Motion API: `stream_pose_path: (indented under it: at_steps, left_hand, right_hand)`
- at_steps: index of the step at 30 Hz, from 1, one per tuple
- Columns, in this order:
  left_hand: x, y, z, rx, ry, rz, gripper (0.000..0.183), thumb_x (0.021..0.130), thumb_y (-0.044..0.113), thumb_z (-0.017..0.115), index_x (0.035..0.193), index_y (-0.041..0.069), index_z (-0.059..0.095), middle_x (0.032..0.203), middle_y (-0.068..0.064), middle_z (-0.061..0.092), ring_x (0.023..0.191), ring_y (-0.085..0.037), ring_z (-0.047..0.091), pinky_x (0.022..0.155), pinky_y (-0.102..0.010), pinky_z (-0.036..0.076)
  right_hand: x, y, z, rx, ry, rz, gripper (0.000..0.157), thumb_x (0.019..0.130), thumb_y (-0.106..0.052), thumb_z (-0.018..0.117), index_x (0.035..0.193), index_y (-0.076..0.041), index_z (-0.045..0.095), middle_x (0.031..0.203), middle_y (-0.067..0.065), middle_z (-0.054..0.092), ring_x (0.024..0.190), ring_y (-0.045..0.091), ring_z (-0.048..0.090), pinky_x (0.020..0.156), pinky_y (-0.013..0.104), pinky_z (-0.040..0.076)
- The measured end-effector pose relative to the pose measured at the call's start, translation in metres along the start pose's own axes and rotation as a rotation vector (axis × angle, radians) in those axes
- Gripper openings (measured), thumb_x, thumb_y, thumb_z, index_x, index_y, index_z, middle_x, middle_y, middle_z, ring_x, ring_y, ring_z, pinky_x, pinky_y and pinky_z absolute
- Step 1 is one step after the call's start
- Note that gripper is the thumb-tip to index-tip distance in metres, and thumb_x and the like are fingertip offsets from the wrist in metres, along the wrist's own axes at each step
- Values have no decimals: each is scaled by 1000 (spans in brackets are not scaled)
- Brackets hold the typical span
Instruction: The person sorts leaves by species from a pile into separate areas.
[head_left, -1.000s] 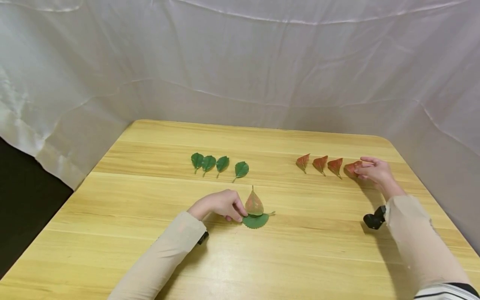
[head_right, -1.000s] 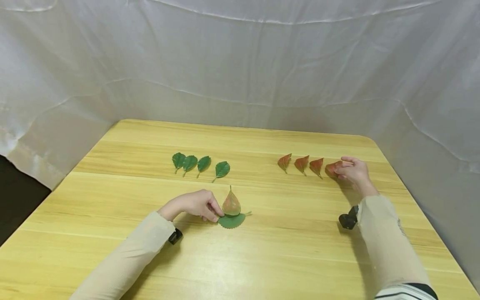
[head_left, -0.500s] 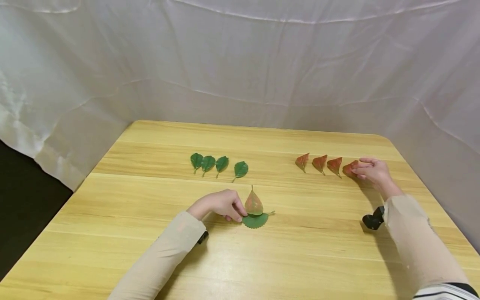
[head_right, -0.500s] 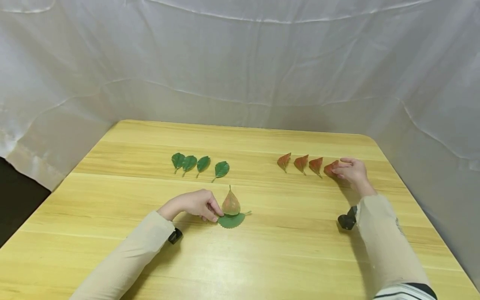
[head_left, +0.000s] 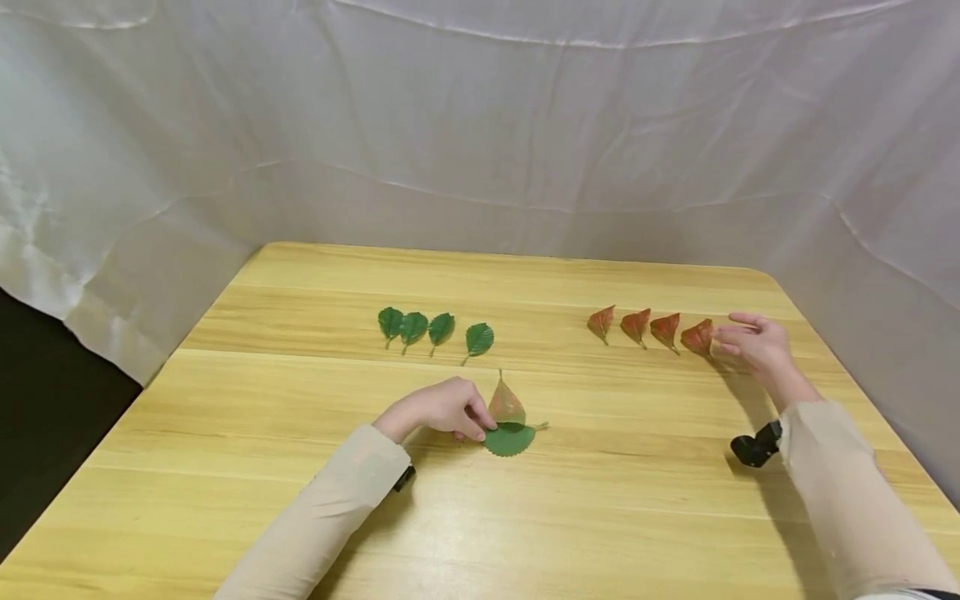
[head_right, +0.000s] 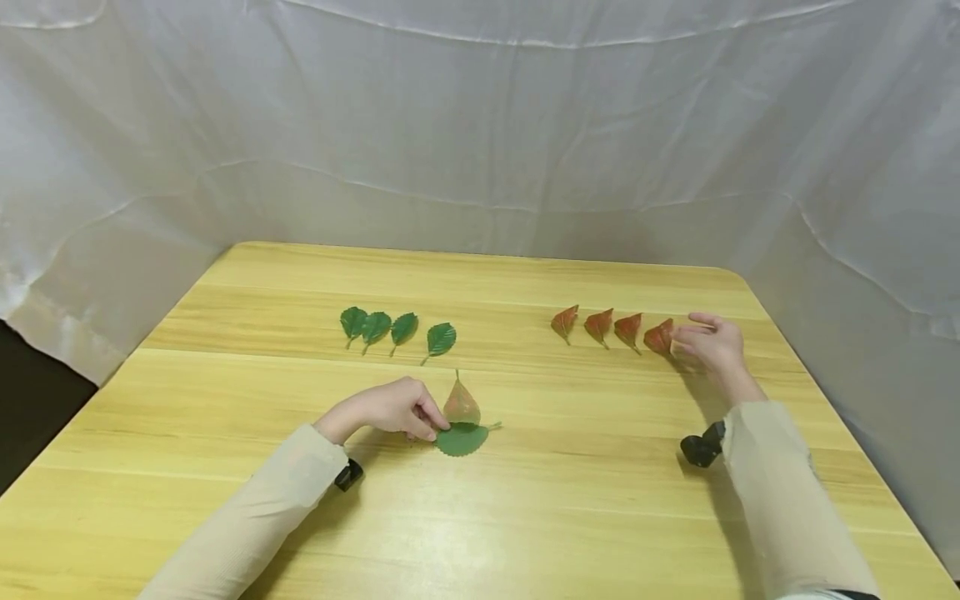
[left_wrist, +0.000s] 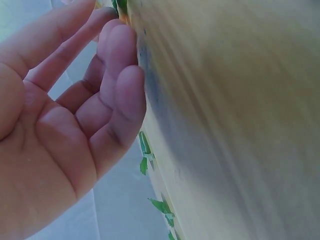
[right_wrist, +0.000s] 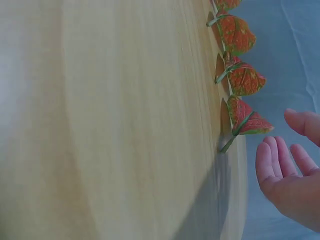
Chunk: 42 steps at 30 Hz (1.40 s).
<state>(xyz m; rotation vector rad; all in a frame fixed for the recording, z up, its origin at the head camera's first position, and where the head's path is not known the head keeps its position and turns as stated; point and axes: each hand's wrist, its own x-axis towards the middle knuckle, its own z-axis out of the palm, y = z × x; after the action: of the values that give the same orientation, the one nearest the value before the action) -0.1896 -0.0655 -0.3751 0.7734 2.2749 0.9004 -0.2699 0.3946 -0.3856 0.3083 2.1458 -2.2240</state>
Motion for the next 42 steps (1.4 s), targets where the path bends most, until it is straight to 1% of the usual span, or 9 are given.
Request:
stream_pose_path:
  at_steps: [2,3,6,8,12,19,27,32,42]
  left_hand:
    - [1,0,0,2,-2,15,17,77,-3,66,93,0,69,82,-3,66,48,-12,50,50,-26,47]
    - [1,1,1,5,-4,17,18,77,-3,66,94,0,69,82,-3,66,48,-13,50,50,-26,47]
    - [2,3,0,19,-11,21,21,77,-3,66,98,0,68,77,-4,65,46,-14,49,49,-27,48]
    - [2,5,0,30,-15,15,24,77,-3,66,101,0,67,72,-3,64,45,-14,48,49,-26,47]
    - [4,7,-1,42,-26,7,28,77,-2,66,105,0,65,62,-6,61,42,-14,46,47,-23,44]
    - [7,7,-2,76,-51,2,37,77,-1,68,113,3,61,56,-10,57,41,-14,45,45,-22,43]
    - [12,10,0,124,-95,-3,48,75,0,69,121,8,56,53,-6,51,42,-14,46,44,-20,39]
    - [13,12,1,146,-105,-25,49,74,-1,70,120,12,57,55,-4,53,44,-14,48,44,-19,38]
    - [17,16,1,240,-126,-11,45,72,4,74,111,17,54,55,-1,53,43,-13,48,51,-21,43]
  right_hand:
    - [-9,-4,4,-52,26,-12,46,74,2,69,115,-2,47,76,-4,63,66,9,61,59,19,49]
    - [-12,-6,5,-62,32,-9,42,75,0,70,110,-5,48,75,-5,63,64,8,59,60,19,49]
    - [-24,-12,10,-39,10,-10,35,78,0,67,105,-8,46,75,-5,62,63,7,58,63,18,48]
    - [-30,-13,12,11,-5,-7,31,79,3,65,99,-11,45,75,-4,62,66,7,59,66,18,48]
    - [-35,-13,10,99,-35,0,32,80,8,61,101,-8,43,75,0,63,64,8,60,69,19,48]
    - [-37,-11,7,151,-63,26,30,81,9,58,101,-7,42,74,2,64,69,10,62,67,20,49]
    - [-37,-8,3,212,-91,27,24,82,11,56,87,-13,56,75,4,64,71,13,63,69,23,50]
    - [-35,-7,2,216,-112,25,24,81,10,57,85,-13,59,75,5,64,71,14,63,68,24,50]
    - [-33,-7,1,194,-156,37,24,81,9,58,86,-14,59,77,5,65,74,15,63,69,25,50]
